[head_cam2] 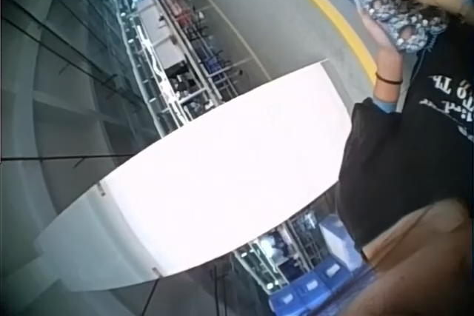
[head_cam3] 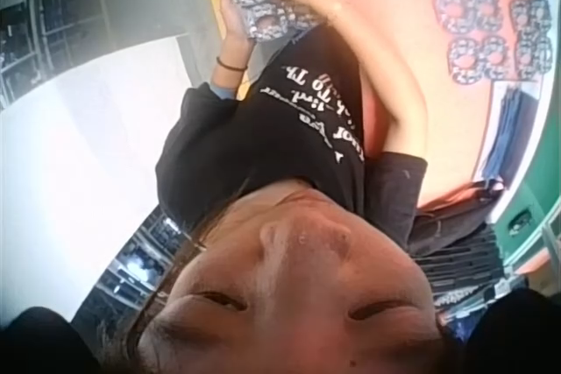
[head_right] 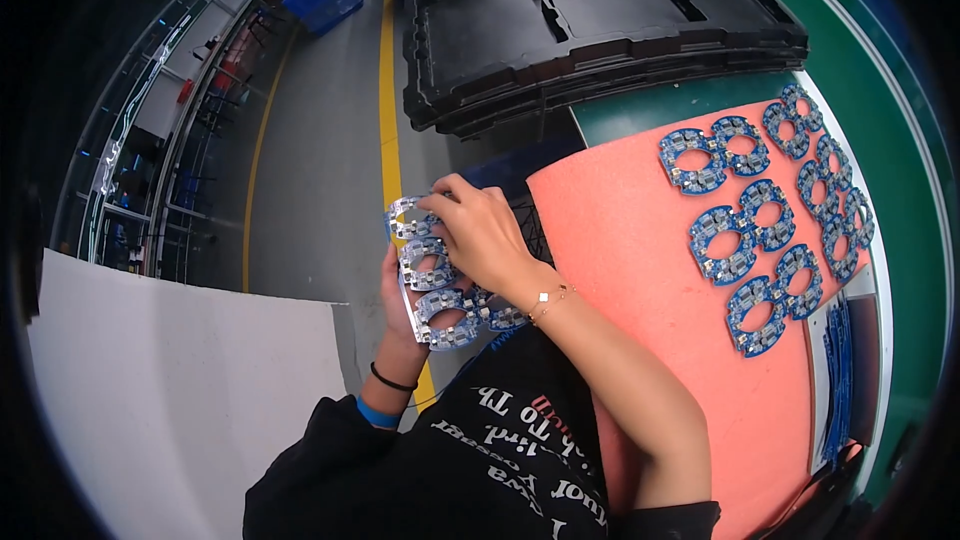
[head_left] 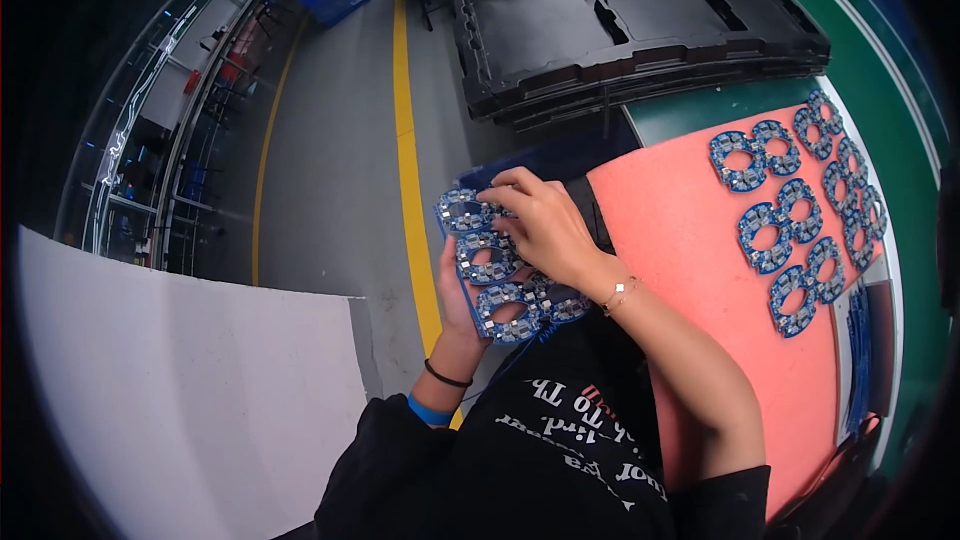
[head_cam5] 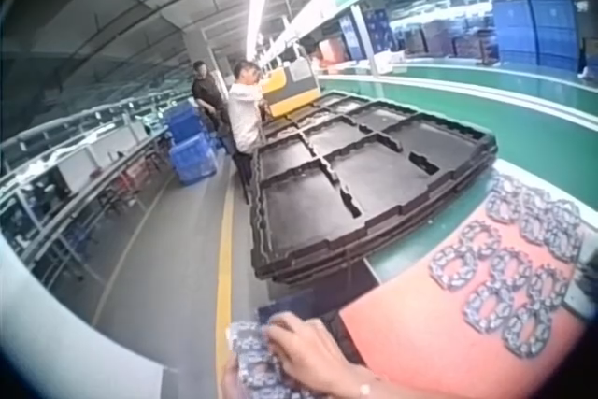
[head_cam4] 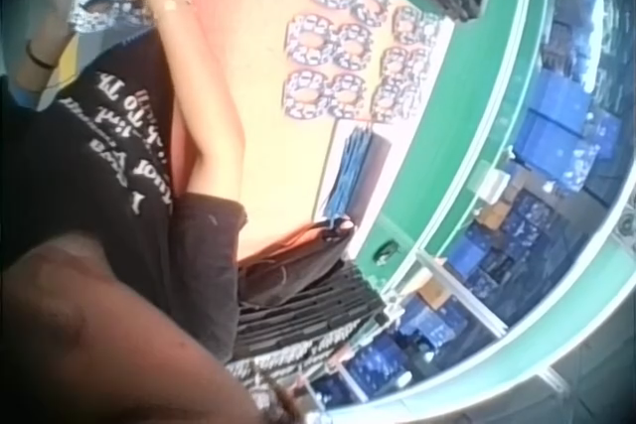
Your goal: Assembling and organizing LED circuit board components into specialized plastic trays on a factory production line.
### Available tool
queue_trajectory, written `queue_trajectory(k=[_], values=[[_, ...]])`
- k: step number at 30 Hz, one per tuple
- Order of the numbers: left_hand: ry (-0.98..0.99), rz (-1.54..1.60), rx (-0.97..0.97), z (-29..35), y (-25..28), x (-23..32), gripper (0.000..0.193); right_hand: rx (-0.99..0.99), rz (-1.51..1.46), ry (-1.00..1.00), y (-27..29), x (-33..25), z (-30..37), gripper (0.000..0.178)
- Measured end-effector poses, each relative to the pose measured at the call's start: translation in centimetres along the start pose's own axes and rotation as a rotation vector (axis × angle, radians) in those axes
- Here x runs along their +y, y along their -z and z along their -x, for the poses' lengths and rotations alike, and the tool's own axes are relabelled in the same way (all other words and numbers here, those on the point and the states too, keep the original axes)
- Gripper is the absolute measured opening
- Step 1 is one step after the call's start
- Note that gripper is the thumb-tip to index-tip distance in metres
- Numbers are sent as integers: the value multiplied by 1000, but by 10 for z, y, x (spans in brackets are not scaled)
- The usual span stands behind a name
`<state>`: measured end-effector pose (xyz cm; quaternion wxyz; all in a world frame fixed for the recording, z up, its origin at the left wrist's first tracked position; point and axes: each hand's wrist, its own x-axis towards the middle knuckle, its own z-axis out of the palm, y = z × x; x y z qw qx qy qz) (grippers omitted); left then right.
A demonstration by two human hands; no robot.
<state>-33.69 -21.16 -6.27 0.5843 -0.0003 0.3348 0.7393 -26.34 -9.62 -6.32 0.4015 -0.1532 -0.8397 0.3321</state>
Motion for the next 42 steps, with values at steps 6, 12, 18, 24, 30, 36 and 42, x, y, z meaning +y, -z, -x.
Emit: queue_trajectory(k=[6, 12, 18, 24, 30, 36, 42], values=[[-60, -39, -110, -3, 9, -4, 50, -215, 13, 33, -3, -3, 4, 12], [18, -50, 2, -7, 13, -8, 50, -198, 39, -18, -7, 2, 7, 8], [95, -13, -30, -8, 20, -8, 53, -56, -127, -77, -4, -3, -1, 6], [136, -53, -194, -8, 29, -3, 60, -224, -157, 11, -5, -4, 4, 6], [107, 23, -48, -12, 22, -13, 67, -116, -296, -323, 2, -8, -6, 13], [144, -64, -94, 4, 1, -10, 69, -94, -5, -173, 6, 8, 0, 17], [201, 57, -256, 3, 33, -11, 66, -104, 87, -16, 6, 8, -4, 11]])
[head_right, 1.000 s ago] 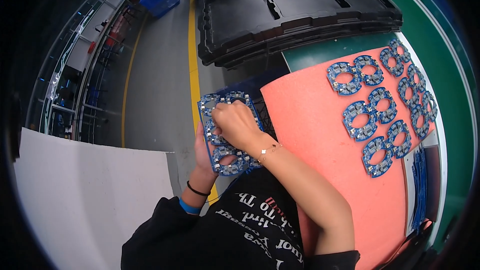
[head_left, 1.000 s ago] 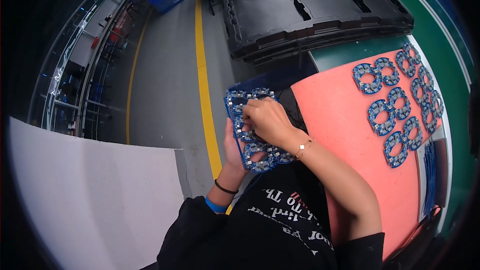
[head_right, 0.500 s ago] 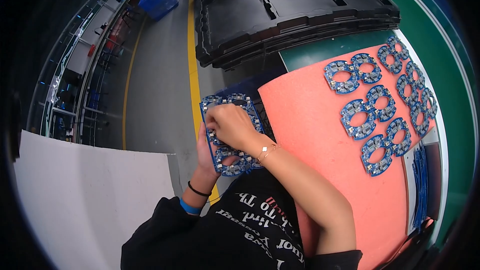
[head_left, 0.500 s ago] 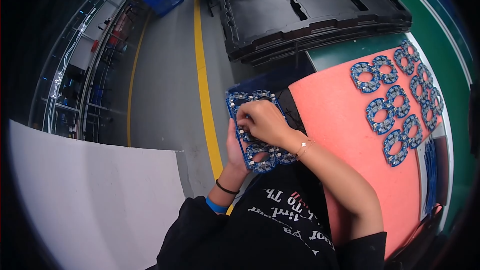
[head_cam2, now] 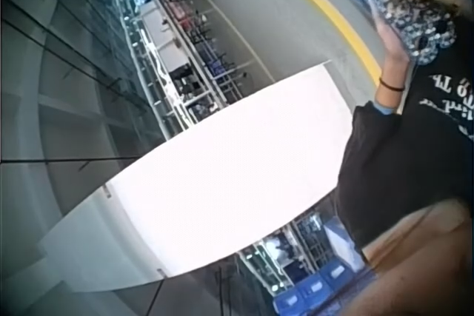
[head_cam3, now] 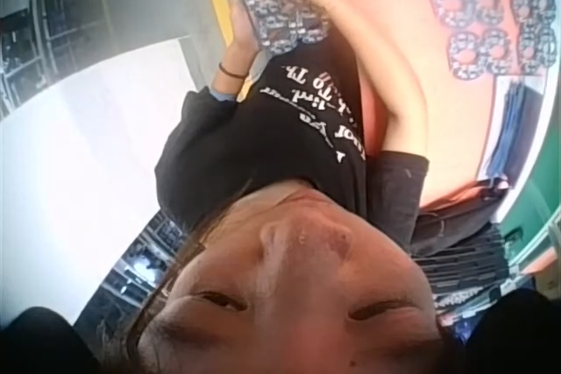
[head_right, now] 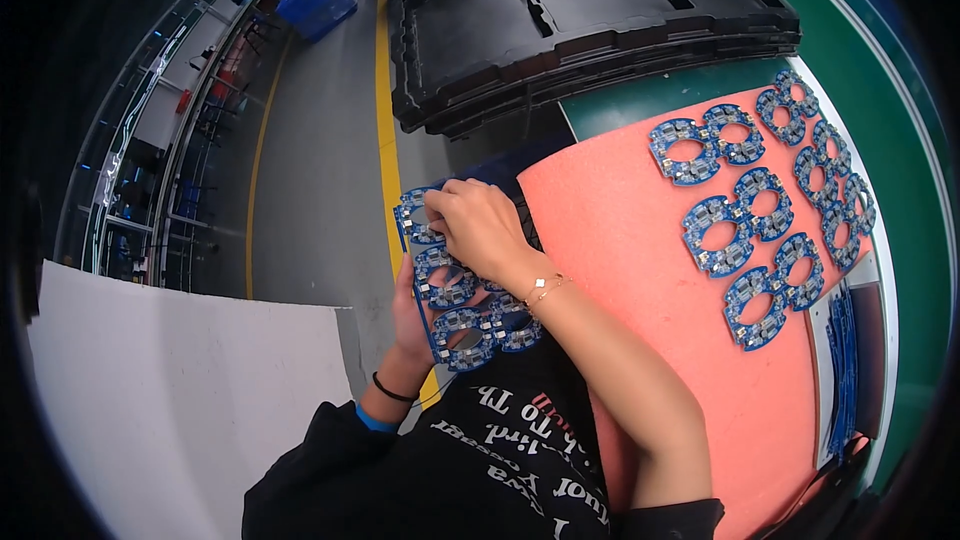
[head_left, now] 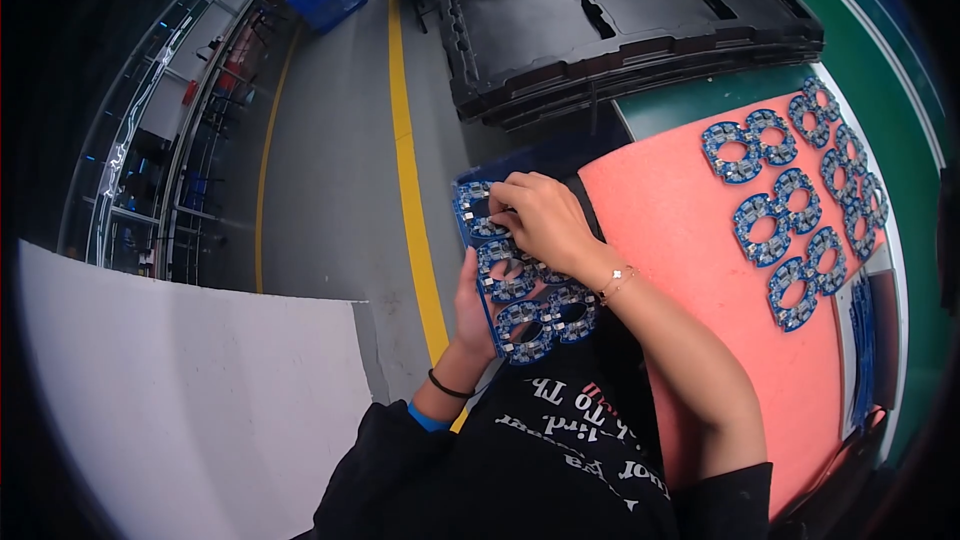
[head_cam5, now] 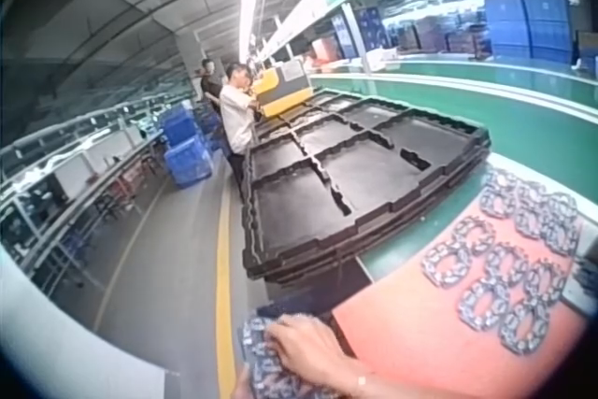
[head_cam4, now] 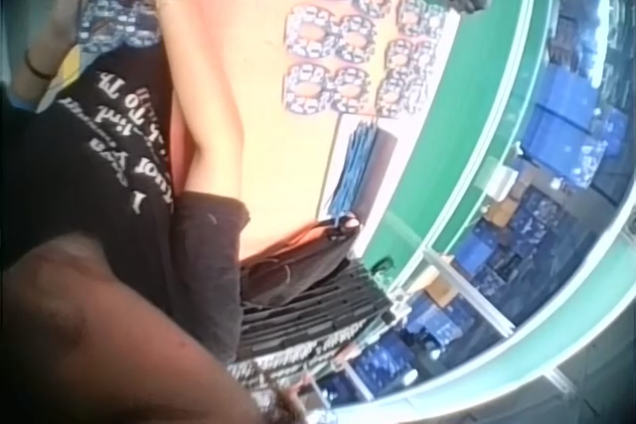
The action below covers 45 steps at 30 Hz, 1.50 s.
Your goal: Assembling and organizing LED circuit board components into specialized plastic trays on a factory production line.
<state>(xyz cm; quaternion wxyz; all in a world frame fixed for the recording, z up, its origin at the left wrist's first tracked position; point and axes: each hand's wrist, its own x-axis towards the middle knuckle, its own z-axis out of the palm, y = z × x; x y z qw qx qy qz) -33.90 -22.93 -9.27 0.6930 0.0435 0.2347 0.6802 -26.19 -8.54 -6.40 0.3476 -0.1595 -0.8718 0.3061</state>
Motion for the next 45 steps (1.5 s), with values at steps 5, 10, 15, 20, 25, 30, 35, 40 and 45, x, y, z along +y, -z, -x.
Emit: queue_trajectory(k=[5, 10, 15, 20, 25, 30, 35, 40, 45], values=[[-19, -119, 175, -1, -29, -4, 69, 86, -276, -225, -1, 1, -5, 9], [31, -103, 182, 2, -26, -7, 68, 124, -143, -181, 2, 3, -3, 13], [68, -136, 187, 4, -16, -7, 69, 95, -25, -108, 4, 2, -3, 12], [91, 13, 63, 4, -7, -9, 69, 54, 289, 132, 2, -1, 0, 18], [85, -8, 184, 3, -18, -13, 70, -38, 56, -184, 8, -11, -3, 19], [99, 12, 153, 2, -16, -14, 70, 130, -108, 46, -2, -5, -2, 12], [108, 46, 127, 1, -14, -16, 70, -10, -69, -17, -1, -3, -1, 6], [118, 7, 130, 0, -9, -16, 71, 68, -158, -113, -3, -2, -1, 8], [35, 61, 157, -4, -19, -11, 69, 187, -177, -202, 4, 6, -4, 9]])
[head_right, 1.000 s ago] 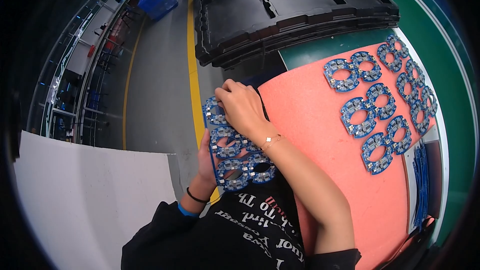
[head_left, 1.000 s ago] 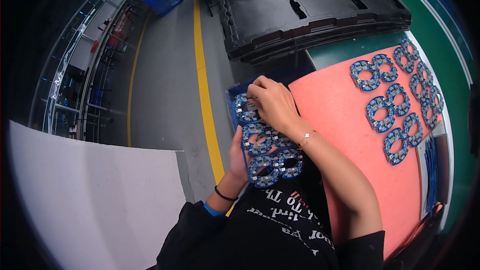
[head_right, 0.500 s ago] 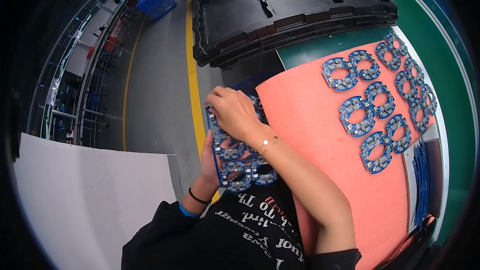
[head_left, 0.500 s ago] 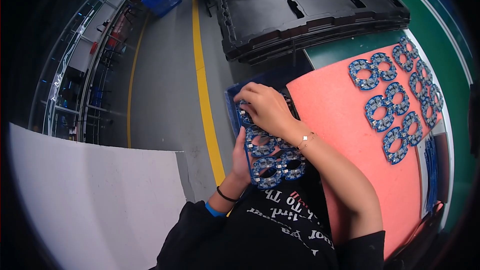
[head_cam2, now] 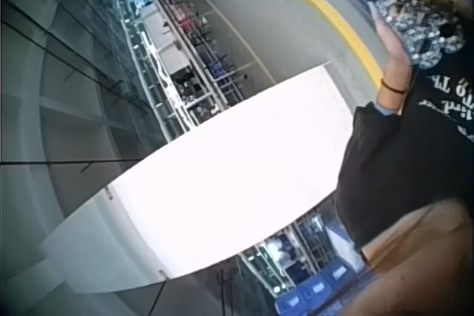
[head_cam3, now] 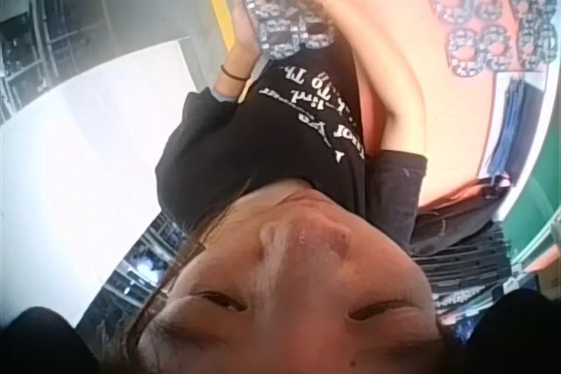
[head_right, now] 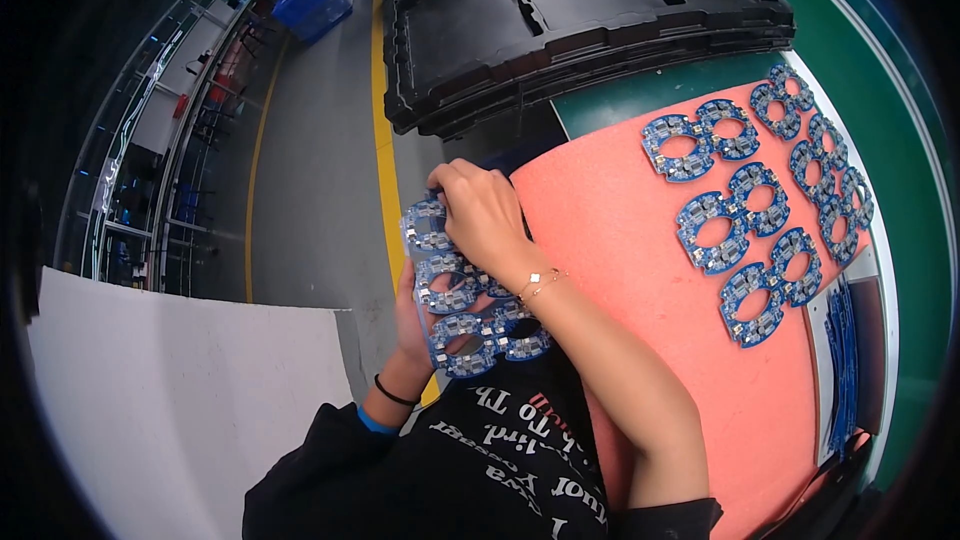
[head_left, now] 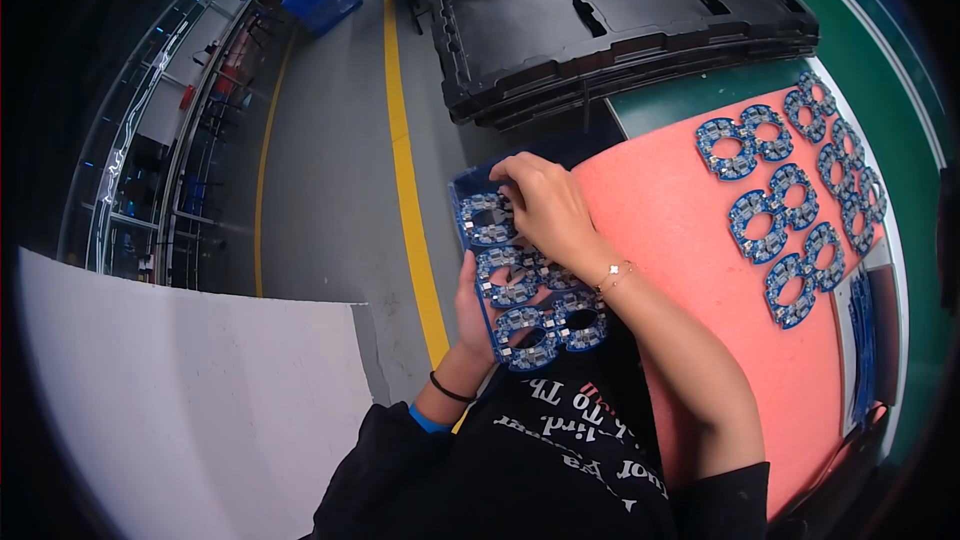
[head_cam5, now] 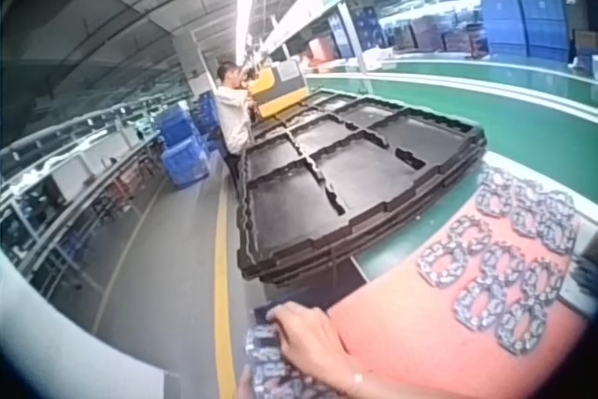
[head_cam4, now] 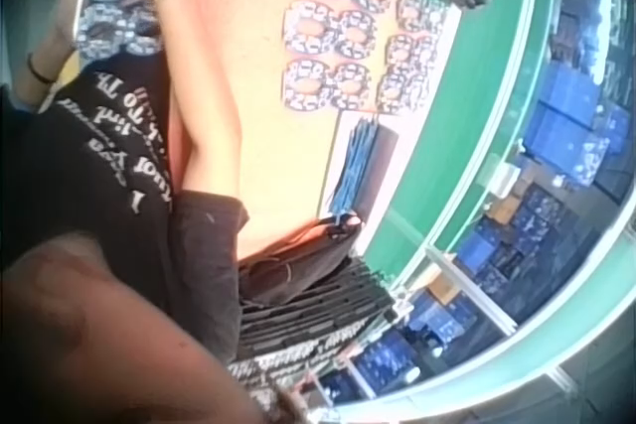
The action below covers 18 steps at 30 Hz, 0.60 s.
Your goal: Assembling and organizing LED circuit board components into specialized plastic trays on a factory production line.
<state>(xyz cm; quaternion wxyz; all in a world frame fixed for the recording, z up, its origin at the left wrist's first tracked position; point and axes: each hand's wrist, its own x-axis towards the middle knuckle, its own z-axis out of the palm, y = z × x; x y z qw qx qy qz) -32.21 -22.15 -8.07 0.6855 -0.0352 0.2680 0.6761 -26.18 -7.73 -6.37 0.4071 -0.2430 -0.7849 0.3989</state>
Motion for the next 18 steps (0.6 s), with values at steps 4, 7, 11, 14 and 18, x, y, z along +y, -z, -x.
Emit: queue_trajectory(k=[4, 7, 11, 14, 18], values=[[-66, -45, -29, 4, -5, 6, 69, -131, 155, 122, 2, 6, 2, 11], [-50, -68, -137, 4, -2, 8, 68, -255, 182, 159, 3, 8, 4, 11], [-37, -43, -52, 3, -3, 3, 68, -275, 86, -86, 3, 3, -1, 10], [-52, 67, -215, 2, -2, 3, 69, -176, -11, -148, 1, 6, -4, 9], [-31, -108, -91, 5, -7, 4, 70, -55, 105, 87, 0, 10, 1, 8]])
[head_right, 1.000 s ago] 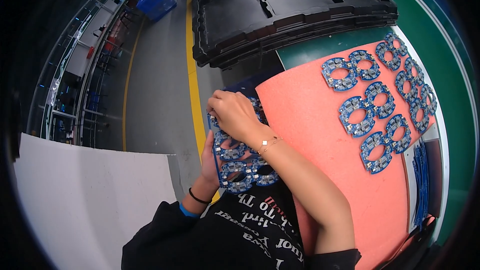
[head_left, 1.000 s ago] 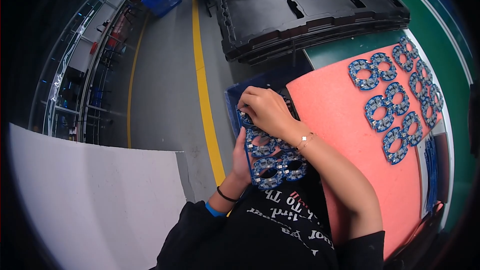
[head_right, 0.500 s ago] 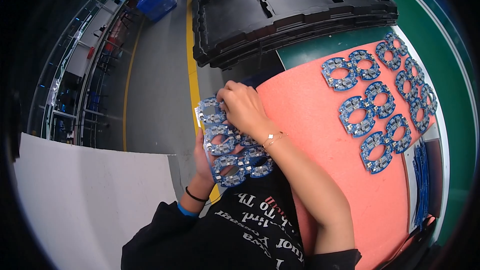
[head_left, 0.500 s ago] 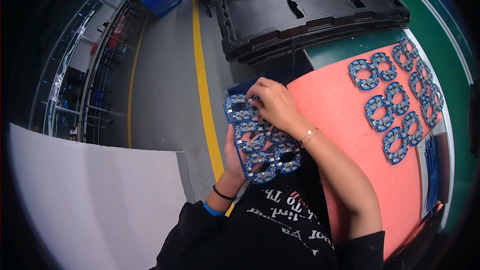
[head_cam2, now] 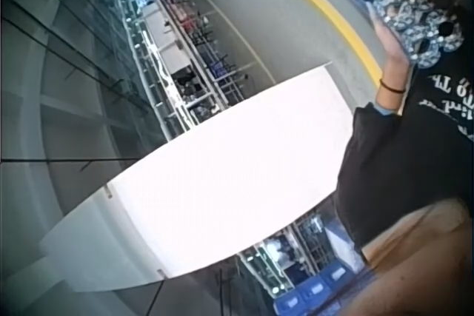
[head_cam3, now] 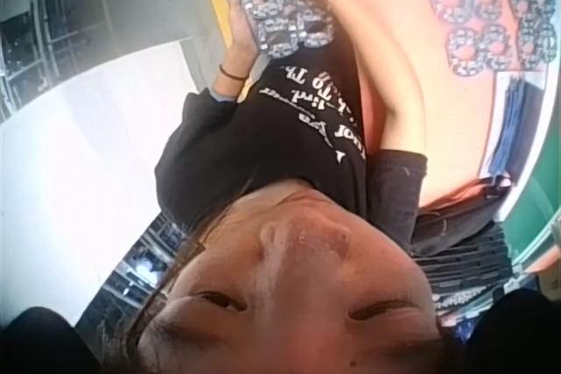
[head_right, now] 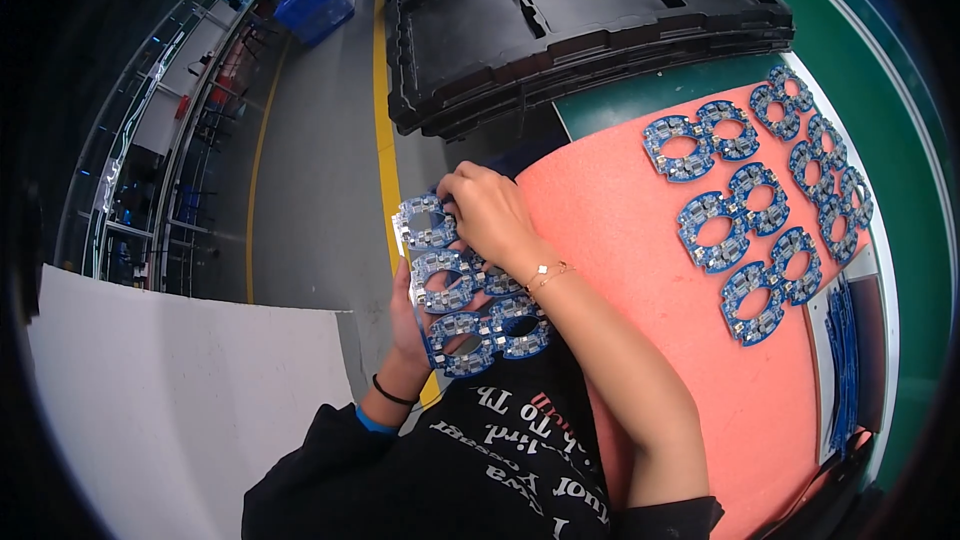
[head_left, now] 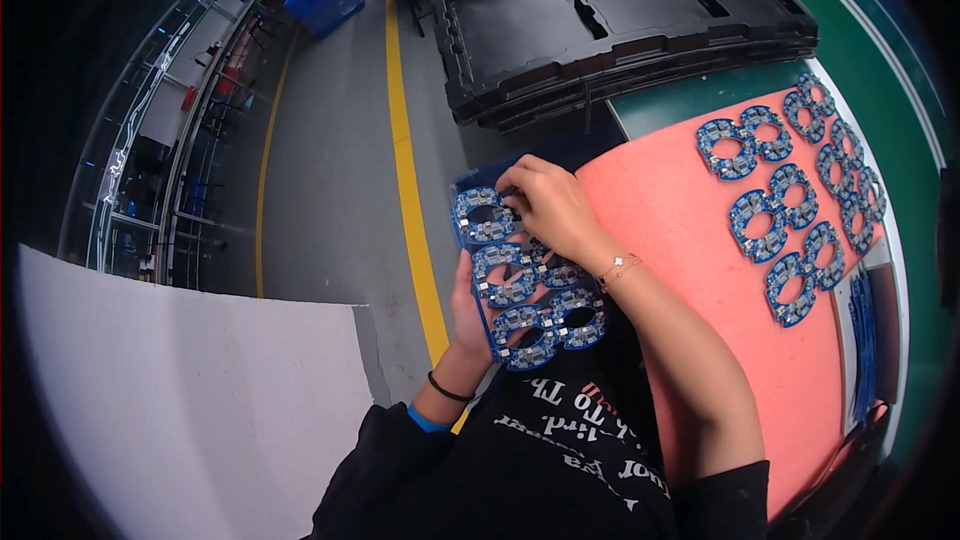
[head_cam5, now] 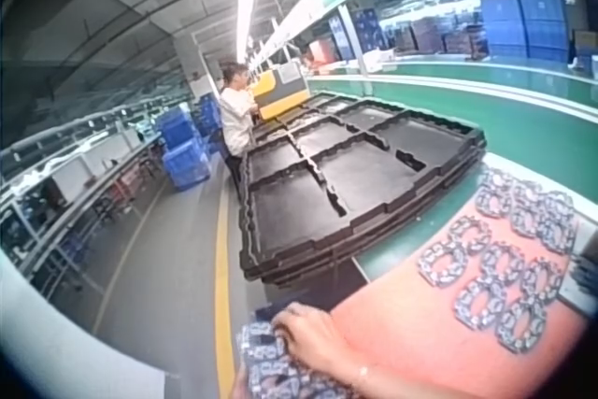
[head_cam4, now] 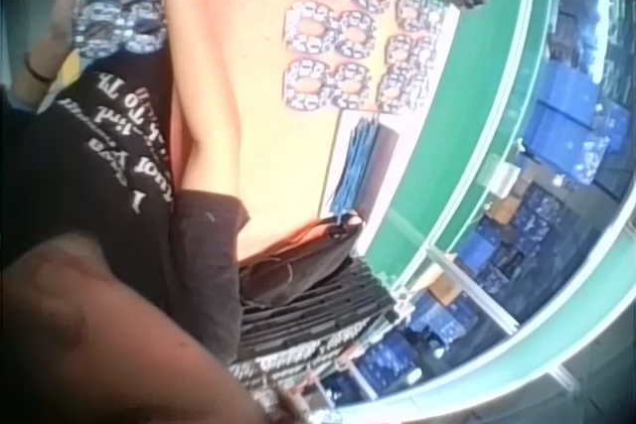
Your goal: Assembling and organizing LED circuit board components into specialized plastic trays on a factory production line.
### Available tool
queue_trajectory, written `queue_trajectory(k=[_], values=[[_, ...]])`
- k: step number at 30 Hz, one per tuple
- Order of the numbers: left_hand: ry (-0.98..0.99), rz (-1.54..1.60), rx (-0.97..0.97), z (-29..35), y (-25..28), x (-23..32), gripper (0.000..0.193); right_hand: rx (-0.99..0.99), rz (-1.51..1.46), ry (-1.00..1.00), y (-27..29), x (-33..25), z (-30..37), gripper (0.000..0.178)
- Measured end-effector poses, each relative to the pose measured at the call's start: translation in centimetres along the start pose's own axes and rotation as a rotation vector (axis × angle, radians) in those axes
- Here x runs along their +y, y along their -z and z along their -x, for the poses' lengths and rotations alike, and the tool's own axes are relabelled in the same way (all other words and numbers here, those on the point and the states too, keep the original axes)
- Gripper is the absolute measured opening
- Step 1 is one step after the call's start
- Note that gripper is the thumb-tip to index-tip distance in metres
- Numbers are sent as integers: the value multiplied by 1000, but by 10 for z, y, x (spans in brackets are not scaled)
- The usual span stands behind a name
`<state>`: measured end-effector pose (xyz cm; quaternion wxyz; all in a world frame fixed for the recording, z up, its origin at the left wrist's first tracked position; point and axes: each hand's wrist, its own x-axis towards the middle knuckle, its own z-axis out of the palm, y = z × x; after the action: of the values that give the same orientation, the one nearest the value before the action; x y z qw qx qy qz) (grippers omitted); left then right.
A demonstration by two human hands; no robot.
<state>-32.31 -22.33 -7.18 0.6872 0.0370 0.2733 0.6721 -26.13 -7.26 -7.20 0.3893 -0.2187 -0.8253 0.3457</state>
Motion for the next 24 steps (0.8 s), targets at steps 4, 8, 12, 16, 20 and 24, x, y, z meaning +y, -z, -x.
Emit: queue_trajectory(k=[4, 8, 12, 16, 20, 24], values=[[28, 13, -49, -1, 9, 1, 70, -80, 53, -27, 4, -3, 0, 7], [26, 76, -90, -1, 9, -1, 69, -137, 162, 43, 5, -2, 1, 8], [1, 75, -77, 1, 0, -2, 68, -49, -24, -123, 6, -7, -3, 11], [18, 121, -31, 1, -2, -1, 69, 71, -48, 56, 1, -16, -3, 14], [35, 95, 41, -1, 12, -7, 70, -155, -122, 213, -3, -20, 5, 16], [41, -64, 43, -1, 12, -9, 72, -179, -97, 57, -6, -24, 6, 10]])
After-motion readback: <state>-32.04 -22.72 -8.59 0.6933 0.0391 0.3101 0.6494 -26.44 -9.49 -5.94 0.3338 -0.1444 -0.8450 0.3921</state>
